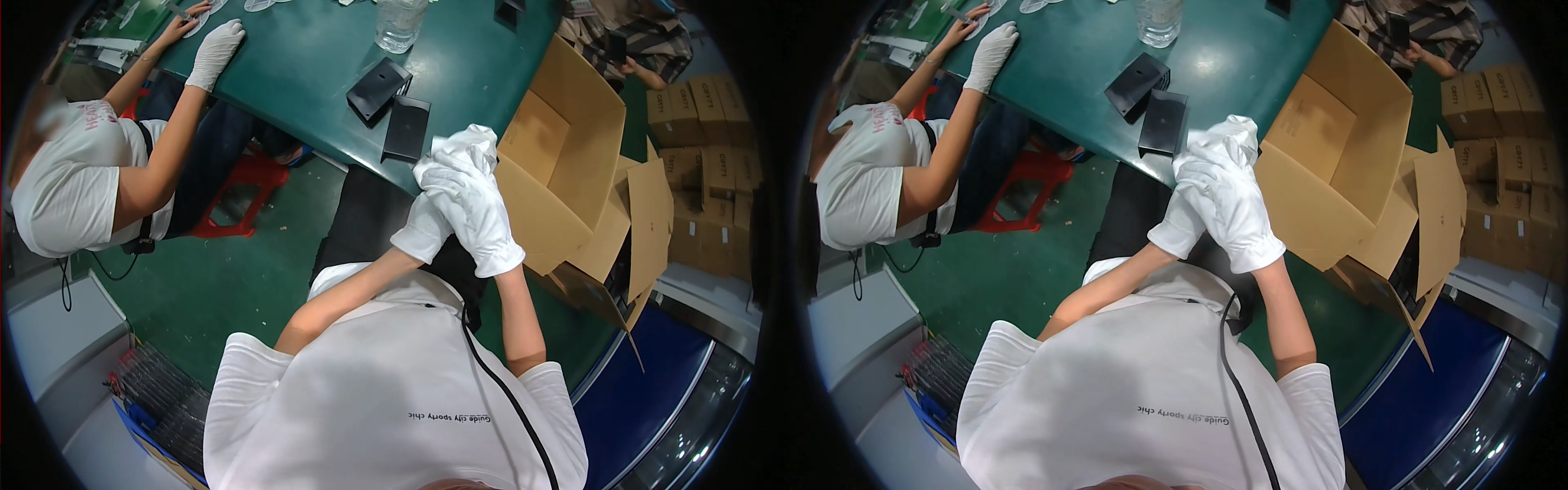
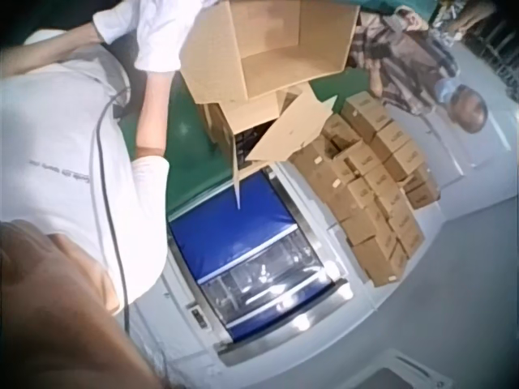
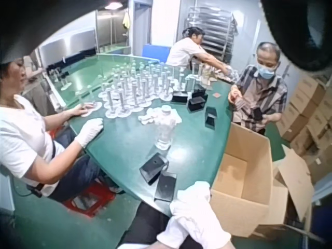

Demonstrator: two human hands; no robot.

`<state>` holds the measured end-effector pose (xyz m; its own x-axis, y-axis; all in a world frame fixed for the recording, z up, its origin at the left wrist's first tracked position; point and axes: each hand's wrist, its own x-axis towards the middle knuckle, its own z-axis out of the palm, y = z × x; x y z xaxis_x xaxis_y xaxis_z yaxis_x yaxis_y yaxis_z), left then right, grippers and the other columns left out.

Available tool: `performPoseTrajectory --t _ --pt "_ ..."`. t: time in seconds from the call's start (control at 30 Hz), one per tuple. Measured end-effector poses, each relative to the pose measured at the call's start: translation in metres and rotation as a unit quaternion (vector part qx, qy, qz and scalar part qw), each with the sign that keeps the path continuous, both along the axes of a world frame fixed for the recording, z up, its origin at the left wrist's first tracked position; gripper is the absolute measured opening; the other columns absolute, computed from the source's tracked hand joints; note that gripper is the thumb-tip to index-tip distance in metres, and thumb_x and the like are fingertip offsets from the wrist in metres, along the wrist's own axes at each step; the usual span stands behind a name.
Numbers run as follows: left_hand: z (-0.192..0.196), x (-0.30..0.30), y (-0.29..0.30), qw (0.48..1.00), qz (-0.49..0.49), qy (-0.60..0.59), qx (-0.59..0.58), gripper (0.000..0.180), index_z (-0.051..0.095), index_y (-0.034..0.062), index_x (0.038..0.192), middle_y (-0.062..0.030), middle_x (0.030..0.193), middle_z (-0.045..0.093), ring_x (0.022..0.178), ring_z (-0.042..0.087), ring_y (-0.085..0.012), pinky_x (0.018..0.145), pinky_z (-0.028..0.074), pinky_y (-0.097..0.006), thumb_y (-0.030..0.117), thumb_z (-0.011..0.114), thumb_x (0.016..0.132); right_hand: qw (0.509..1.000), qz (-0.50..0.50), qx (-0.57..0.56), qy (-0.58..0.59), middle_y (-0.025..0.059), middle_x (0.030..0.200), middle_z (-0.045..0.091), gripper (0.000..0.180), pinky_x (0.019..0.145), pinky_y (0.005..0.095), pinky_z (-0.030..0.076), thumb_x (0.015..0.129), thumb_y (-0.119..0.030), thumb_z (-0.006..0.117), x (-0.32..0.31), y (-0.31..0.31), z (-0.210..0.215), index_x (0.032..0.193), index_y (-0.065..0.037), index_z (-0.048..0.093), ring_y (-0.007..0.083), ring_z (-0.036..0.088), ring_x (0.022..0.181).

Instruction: The person wipes small black rectangular objects with a white cloth at a green workbench. They repeatedly pick up an object, wipe it, and place it on the table. Other workers are visible in the background handling similar items and cardboard boxes.

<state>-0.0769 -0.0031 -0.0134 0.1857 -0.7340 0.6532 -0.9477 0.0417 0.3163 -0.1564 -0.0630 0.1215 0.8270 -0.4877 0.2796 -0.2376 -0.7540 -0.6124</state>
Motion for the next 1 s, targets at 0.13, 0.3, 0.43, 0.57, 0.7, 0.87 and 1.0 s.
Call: performPoseTrajectory --t 0.13,0.3,0.43,0.57,0.7,0.87,1.0 --pt "0.042 0.000 0.013 0.769 -0.105 0.571 0.268 0.031 0.061 0.0062 0.126 -0.0036 0.081 0.065 0.069 0.066 -0.0161 0.061 0.055 -0.029 0.019 0.058 0.098 0.988 0.053 0.145 -0.029 0.0146 0.111 0.070 0.023 0.100 0.0416 0.048 0.090 -0.018 0.058 -0.021 -0.014 0.004 0.102 -0.006 0.074 0.0315 0.066 0.107" --pt "0.049 0.014 0.017 0.853 -0.068 0.473 0.209 0.024 0.067 0.0010 0.101 -0.0064 0.078 0.070 0.051 0.059 -0.0119 0.051 0.049 -0.029 0.024 0.063 0.098 0.709 -0.281 0.582 -0.281 0.0202 0.098 0.071 0.049 0.086 0.0398 0.055 0.101 -0.040 0.058 -0.065 -0.013 0.002 0.101 0.008 0.066 0.0312 0.070 0.084" --pt "0.069 0.019 0.021 0.807 -0.107 0.538 0.217 0.035 0.064 0.0000 0.107 -0.0072 0.075 0.071 0.050 0.057 -0.0086 0.049 0.045 -0.024 0.033 0.056 0.102 0.672 -0.395 0.513 -0.360 0.0195 0.105 0.069 0.055 0.087 0.0426 0.056 0.096 -0.044 0.066 -0.097 -0.028 -0.026 0.112 0.008 0.062 0.0294 0.069 0.094" --pt "0.077 0.023 0.039 0.638 -0.036 0.762 0.107 0.032 0.063 0.0032 0.117 -0.0053 0.074 0.071 0.050 0.058 -0.0092 0.047 0.043 -0.022 0.031 0.052 0.104 0.663 -0.423 0.525 -0.326 0.0183 0.111 0.068 0.055 0.088 0.0418 0.057 0.095 -0.044 0.066 -0.084 -0.017 -0.033 0.117 0.007 0.060 0.0276 0.068 0.099" --pt "0.066 0.045 0.071 0.817 0.076 0.561 0.110 0.019 0.069 0.0076 0.103 -0.0015 0.068 0.060 0.052 0.050 -0.0067 0.051 0.043 -0.023 0.022 0.056 0.103 0.683 -0.399 0.538 -0.291 0.0129 0.108 0.069 0.065 0.084 0.0321 0.054 0.095 -0.058 0.060 -0.061 0.001 -0.046 0.117 0.003 0.063 0.0199 0.068 0.098" --pt "0.066 0.062 0.051 0.937 0.168 0.253 0.174 0.017 0.070 0.0095 0.097 -0.0064 0.074 0.068 0.062 0.066 -0.0236 0.054 0.053 -0.033 0.021 0.073 0.084 0.701 -0.380 0.556 -0.234 0.0141 0.111 0.068 0.069 0.087 0.0316 0.055 0.096 -0.059 0.058 -0.044 0.009 -0.039 0.124 0.004 0.059 0.0200 0.068 0.100" --pt "0.061 0.078 0.024 0.983 0.091 0.157 -0.002 0.016 0.071 0.0104 0.096 -0.0047 0.067 0.063 0.059 0.065 -0.0233 0.053 0.051 -0.034 0.020 0.073 0.083 0.708 -0.354 0.574 -0.209 0.0144 0.113 0.068 0.070 0.087 0.0319 0.055 0.096 -0.059 0.058 -0.041 0.007 -0.036 0.126 0.004 0.058 0.0204 0.068 0.100"
